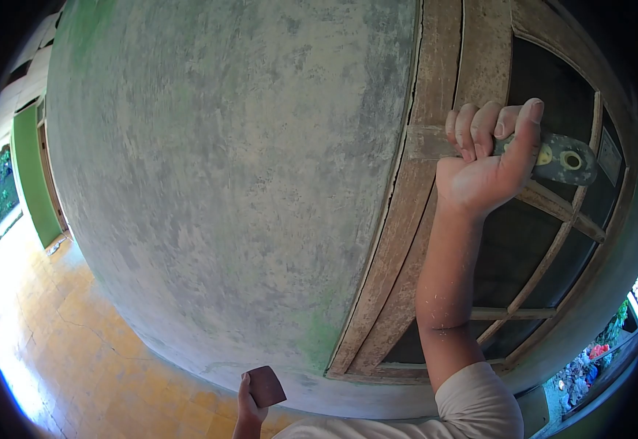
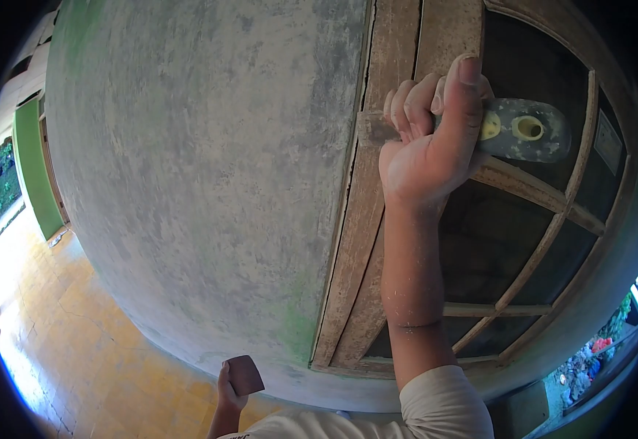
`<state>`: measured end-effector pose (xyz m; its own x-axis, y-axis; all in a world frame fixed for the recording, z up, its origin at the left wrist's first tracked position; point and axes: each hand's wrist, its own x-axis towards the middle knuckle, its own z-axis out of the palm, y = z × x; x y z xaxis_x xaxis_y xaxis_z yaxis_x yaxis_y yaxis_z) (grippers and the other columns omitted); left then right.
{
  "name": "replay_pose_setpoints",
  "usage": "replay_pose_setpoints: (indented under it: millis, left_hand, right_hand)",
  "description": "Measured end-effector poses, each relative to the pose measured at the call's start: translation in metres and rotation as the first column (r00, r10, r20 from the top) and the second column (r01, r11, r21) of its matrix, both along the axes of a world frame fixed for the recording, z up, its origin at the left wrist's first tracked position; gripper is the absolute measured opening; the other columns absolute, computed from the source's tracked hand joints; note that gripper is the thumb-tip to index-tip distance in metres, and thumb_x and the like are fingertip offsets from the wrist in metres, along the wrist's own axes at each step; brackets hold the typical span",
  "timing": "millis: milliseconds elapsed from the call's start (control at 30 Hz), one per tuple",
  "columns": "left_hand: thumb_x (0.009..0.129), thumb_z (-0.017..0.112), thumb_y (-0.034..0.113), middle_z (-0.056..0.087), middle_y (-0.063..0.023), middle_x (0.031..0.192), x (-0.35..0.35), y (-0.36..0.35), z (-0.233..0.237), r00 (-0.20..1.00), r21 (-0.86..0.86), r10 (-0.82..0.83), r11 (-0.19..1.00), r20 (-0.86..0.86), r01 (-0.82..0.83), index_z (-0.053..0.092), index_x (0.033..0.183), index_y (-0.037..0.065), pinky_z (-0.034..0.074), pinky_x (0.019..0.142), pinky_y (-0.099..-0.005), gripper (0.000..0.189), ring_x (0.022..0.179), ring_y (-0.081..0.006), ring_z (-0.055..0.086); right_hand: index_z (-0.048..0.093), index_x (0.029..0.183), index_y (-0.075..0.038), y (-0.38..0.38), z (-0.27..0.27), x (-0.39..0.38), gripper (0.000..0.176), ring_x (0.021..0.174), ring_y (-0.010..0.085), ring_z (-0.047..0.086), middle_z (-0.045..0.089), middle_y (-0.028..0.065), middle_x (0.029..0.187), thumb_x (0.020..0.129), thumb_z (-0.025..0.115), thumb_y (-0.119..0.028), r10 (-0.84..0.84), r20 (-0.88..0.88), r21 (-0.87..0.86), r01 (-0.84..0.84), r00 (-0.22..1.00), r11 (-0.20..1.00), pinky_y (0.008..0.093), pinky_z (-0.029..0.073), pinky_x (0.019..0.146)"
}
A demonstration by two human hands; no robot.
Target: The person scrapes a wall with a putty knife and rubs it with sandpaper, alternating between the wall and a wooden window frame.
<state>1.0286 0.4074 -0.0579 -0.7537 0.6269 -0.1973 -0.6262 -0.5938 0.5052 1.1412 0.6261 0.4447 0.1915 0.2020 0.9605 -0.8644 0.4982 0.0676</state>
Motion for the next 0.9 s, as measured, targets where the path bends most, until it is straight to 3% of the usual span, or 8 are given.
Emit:
replay_pose_setpoints:
  millis: [100,300,500,600,700,733,900]
  left_hand:
    - [0.092,0.055,0.040,0.063,-0.0068,0.107,0.001,-0.001,-0.003,1.000,-0.018,0.000,1.000,0.008,0.000,0.055,0.113,0.012,0.048,0.090,-0.0425,0.035,0.100,-0.0235,0.061]
    - [0.092,0.054,0.039,0.063,-0.0069,0.106,0.000,0.002,-0.004,1.000,0.002,0.007,1.000,0.011,-0.007,0.054,0.112,0.012,0.049,0.089,-0.0422,0.033,0.100,-0.0230,0.061]
    - [0.092,0.054,0.038,0.062,-0.0064,0.106,0.000,0.004,-0.004,0.999,-0.010,-0.016,1.000,0.033,0.016,0.054,0.112,0.012,0.049,0.089,-0.0419,0.033,0.100,-0.0226,0.061]
    - [0.093,0.052,0.039,0.064,-0.0076,0.106,-0.001,0.004,-0.005,0.999,-0.014,0.021,1.000,0.032,-0.020,0.055,0.112,0.011,0.050,0.089,-0.0414,0.034,0.098,-0.0236,0.063]
    - [0.092,0.055,0.038,0.062,-0.0062,0.106,-0.002,0.003,-0.008,0.999,0.002,0.000,1.000,0.033,0.000,0.054,0.112,0.013,0.049,0.089,-0.0415,0.032,0.100,-0.0226,0.061]
    - [0.092,0.055,0.038,0.062,-0.0061,0.106,-0.002,0.002,-0.007,1.000,0.000,-0.009,1.000,0.025,0.009,0.054,0.112,0.013,0.049,0.089,-0.0415,0.032,0.100,-0.0226,0.061]
    - [0.093,0.054,0.037,0.062,-0.0060,0.106,-0.002,0.002,-0.007,1.000,0.013,-0.014,1.000,0.026,0.014,0.054,0.111,0.013,0.049,0.090,-0.0413,0.030,0.100,-0.0226,0.061]
  right_hand:
    - [0.033,0.065,-0.016,0.002,0.003,-0.017,0.040,0.040,0.0077,0.017,0.022,-0.0044,0.047,0.097,0.045,-0.037,-0.080,-0.004,-0.132,0.078,0.997,0.988,0.0251,0.019,0.043]
    - [0.032,0.064,-0.015,-0.004,0.000,-0.003,0.042,0.040,0.0086,0.018,0.022,-0.0043,0.046,0.094,0.050,-0.037,-0.043,-0.005,-0.023,0.043,0.999,0.999,0.0263,0.020,0.044]
    - [0.028,0.065,-0.015,-0.002,0.000,-0.017,0.042,0.041,0.0080,0.017,0.020,-0.0048,0.048,0.096,0.045,-0.038,-0.133,0.030,-0.112,0.135,0.991,0.985,0.0259,0.020,0.045]
    - [0.028,0.065,-0.015,-0.008,-0.003,-0.007,0.043,0.041,0.0080,0.018,0.022,-0.0041,0.047,0.095,0.049,-0.037,-0.124,-0.002,0.000,0.124,0.992,0.992,0.0261,0.020,0.045]
    - [0.030,0.066,-0.015,0.000,-0.002,-0.018,0.041,0.041,0.0085,0.018,0.023,-0.0040,0.048,0.095,0.049,-0.036,-0.066,0.006,-0.055,0.066,0.998,0.996,0.0260,0.020,0.045]
    - [0.030,0.067,-0.015,-0.003,-0.001,-0.018,0.040,0.041,0.0086,0.017,0.022,-0.0039,0.048,0.096,0.048,-0.035,-0.135,0.017,-0.106,0.136,0.991,0.985,0.0261,0.020,0.044]
    - [0.029,0.065,-0.015,-0.006,-0.003,-0.007,0.042,0.041,0.0086,0.018,0.022,-0.0035,0.047,0.094,0.051,-0.036,-0.107,0.018,-0.037,0.107,0.994,0.994,0.0265,0.021,0.045]
